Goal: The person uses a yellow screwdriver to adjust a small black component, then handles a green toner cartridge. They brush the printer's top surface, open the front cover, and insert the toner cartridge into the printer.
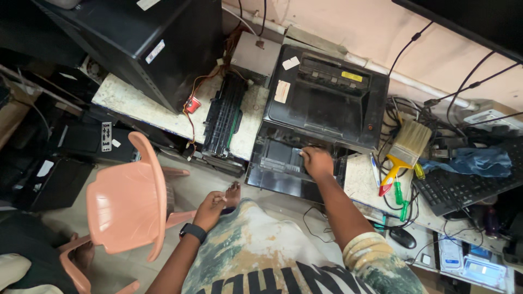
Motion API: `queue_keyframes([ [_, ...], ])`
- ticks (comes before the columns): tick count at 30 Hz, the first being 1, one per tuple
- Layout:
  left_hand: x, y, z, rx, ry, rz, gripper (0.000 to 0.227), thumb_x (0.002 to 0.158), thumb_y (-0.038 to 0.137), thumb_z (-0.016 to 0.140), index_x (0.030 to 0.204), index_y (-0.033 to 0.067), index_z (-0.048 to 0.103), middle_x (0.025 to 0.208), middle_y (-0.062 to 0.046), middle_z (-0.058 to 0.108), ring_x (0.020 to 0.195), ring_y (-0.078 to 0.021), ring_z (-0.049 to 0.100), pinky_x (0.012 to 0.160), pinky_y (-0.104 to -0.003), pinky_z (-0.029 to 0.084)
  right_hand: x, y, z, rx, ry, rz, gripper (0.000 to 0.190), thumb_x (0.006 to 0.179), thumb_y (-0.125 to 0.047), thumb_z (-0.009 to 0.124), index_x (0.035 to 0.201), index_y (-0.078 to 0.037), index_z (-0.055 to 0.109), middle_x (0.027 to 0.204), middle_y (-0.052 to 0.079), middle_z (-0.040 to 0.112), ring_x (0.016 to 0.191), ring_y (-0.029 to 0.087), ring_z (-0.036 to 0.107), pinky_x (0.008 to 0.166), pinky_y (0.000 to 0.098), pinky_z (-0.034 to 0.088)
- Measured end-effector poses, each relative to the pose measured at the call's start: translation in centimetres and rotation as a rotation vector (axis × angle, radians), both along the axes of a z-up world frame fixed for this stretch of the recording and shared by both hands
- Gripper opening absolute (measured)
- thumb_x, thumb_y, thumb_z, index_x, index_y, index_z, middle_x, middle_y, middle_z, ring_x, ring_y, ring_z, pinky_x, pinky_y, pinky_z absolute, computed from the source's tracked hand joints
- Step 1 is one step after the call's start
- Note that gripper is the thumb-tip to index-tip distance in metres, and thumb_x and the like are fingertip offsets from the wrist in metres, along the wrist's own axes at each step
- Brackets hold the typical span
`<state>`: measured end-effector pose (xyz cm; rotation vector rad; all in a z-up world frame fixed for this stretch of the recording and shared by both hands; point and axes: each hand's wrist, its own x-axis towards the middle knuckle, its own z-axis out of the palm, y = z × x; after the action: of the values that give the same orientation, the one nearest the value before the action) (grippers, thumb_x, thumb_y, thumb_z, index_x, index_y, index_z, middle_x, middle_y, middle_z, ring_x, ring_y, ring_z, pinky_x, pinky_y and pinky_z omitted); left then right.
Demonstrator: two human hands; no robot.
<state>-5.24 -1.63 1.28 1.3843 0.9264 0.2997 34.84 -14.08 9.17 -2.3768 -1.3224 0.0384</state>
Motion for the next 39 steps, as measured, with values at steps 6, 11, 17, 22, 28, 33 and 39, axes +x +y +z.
queue_keyframes([
  [6, 0.2, 0.2, -0.7, 0.010, -0.090, -0.004, 0.028, 0.096, 0.013, 0.061, 0.122, 0.0042, 0.060, 0.105, -0.007, 0.072, 0.097, -0.0153, 0.069, 0.086, -0.028, 0.055, -0.9, -0.3, 0.7, 0.031, 0.020, -0.014, 0.020, 0.092, -0.028, 0.071, 0.101, -0.011, 0.076, 0.100, 0.015, 0.075, 0.094, 0.038, 0.069, 0.086, 0.0479, 0.054],
  [11, 3.5, 3.2, -0.3, -0.295, -0.007, 0.227, 0.044, 0.092, 0.027, 0.066, 0.130, 0.0073, 0.056, 0.114, -0.007, 0.066, 0.094, -0.0227, 0.063, 0.079, -0.038, 0.050, -2.7, -0.8, 2.2, 0.007, 0.029, -0.102, 0.040, 0.090, -0.027, 0.073, 0.121, -0.002, 0.064, 0.118, 0.024, 0.066, 0.115, 0.043, 0.059, 0.101, 0.0491, 0.047],
  [17, 8.1, 6.6, 5.6, 0.786, 0.145, 0.470, 0.074, 0.087, 0.040, 0.082, 0.138, -0.0013, 0.049, 0.138, -0.023, 0.050, 0.130, -0.0404, 0.048, 0.111, -0.050, 0.039, -8.3, -4.8, 4.1, 0.203, 0.088, -0.127, 0.043, 0.091, -0.020, 0.069, 0.129, -0.001, 0.060, 0.138, 0.027, 0.054, 0.130, 0.046, 0.050, 0.109, 0.0494, 0.040],
  [22, 12.1, 10.7, 12.8, 0.733, 0.458, 0.262, 0.092, 0.072, 0.050, 0.088, 0.139, 0.0028, 0.046, 0.136, -0.022, 0.051, 0.128, -0.0446, 0.049, 0.107, -0.052, 0.041, -11.8, -8.3, 4.4, 0.199, 0.155, -0.102, 0.040, 0.088, -0.017, 0.070, 0.124, -0.002, 0.060, 0.135, 0.024, 0.057, 0.127, 0.044, 0.053, 0.109, 0.0480, 0.043],
  [28, 16.1, 13.8, 16.0, 0.459, 0.818, 0.007, 0.124, 0.062, 0.050, 0.090, 0.154, 0.0048, 0.021, 0.140, -0.022, 0.046, 0.121, -0.0446, 0.056, 0.098, -0.056, 0.048, -12.4, -9.1, 5.1, 0.202, 0.246, -0.080, 0.039, 0.088, -0.015, 0.071, 0.123, -0.003, 0.060, 0.135, 0.024, 0.054, 0.123, 0.044, 0.055, 0.102, 0.0453, 0.047],
  [33, 15.8, 14.7, 15.5, 0.479, 0.784, -0.006, 0.115, 0.062, 0.041, 0.090, 0.151, 0.0012, 0.029, 0.133, -0.026, 0.055, 0.111, -0.0434, 0.065, 0.094, -0.050, 0.055, -12.8, -9.5, 6.9, 0.104, 0.435, -0.195, 0.036, 0.088, -0.016, 0.069, 0.122, -0.007, 0.062, 0.139, 0.016, 0.056, 0.079, 0.030, 0.067, 0.068, 0.0378, 0.055],
  [39, 11.9, 12.4, 14.5, 0.398, 0.482, 0.105, 0.092, 0.057, 0.036, 0.095, 0.128, -0.0056, 0.053, 0.114, -0.024, 0.068, 0.103, -0.0373, 0.070, 0.090, -0.043, 0.056, -13.2, -11.0, 7.4, 0.115, 0.406, -0.218, 0.036, 0.088, -0.016, 0.071, 0.122, -0.008, 0.064, 0.138, 0.014, 0.057, 0.068, 0.027, 0.064, 0.063, 0.0359, 0.053],
])
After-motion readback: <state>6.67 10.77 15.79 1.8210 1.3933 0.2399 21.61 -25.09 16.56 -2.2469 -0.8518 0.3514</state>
